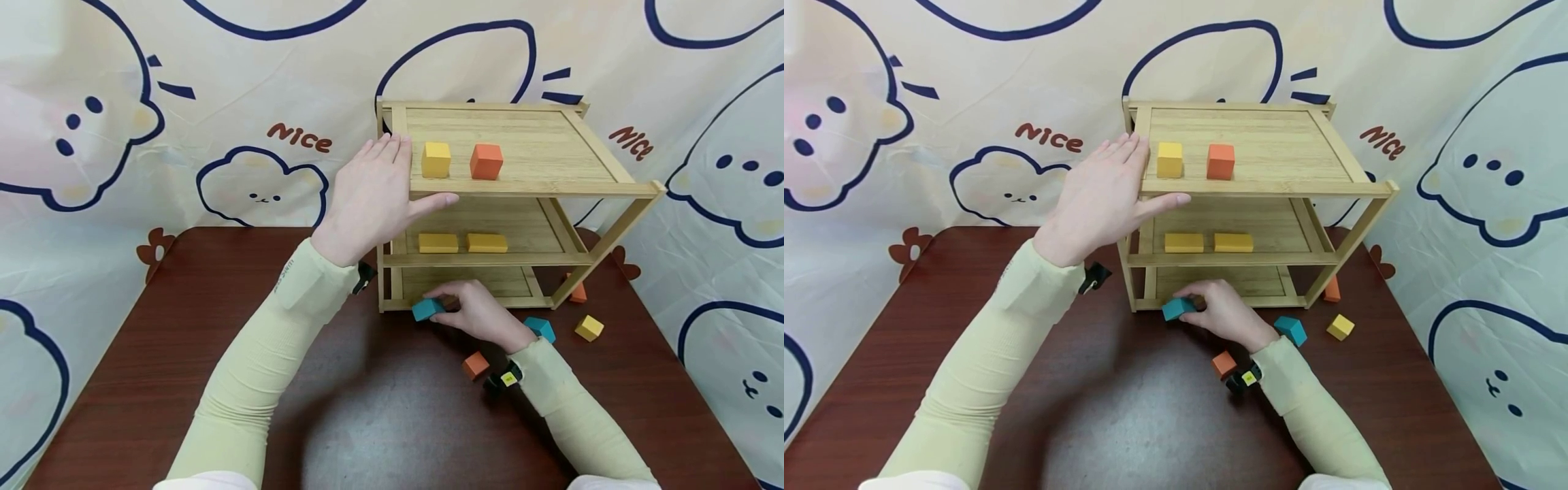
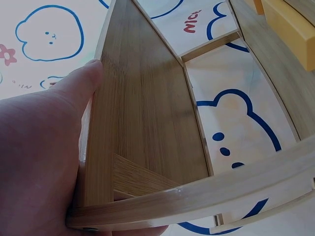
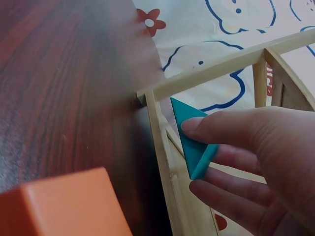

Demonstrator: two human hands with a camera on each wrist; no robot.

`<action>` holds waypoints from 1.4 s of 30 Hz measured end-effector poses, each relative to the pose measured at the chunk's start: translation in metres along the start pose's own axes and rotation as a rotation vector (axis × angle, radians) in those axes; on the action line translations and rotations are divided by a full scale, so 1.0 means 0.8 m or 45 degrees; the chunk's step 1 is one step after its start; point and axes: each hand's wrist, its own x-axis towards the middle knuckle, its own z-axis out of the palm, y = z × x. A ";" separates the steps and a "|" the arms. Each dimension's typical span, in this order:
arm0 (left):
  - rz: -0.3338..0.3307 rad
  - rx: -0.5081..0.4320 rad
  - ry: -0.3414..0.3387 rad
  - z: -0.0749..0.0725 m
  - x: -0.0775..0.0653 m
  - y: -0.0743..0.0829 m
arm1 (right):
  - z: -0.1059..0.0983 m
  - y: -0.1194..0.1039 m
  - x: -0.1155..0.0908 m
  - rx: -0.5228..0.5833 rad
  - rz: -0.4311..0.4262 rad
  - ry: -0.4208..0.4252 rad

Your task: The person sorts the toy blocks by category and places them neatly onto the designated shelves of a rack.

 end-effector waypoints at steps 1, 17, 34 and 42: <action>-0.003 -0.001 -0.004 0.000 0.000 0.000 | -0.001 0.001 0.001 -0.002 0.006 0.004; -0.008 -0.014 0.002 0.001 -0.001 -0.001 | -0.003 0.012 0.017 0.010 0.118 0.032; -0.018 -0.012 -0.019 0.001 0.001 0.001 | 0.000 0.012 0.042 -0.133 0.193 0.007; -0.023 -0.010 -0.032 0.000 0.001 0.001 | 0.005 0.014 0.048 -0.161 0.212 0.027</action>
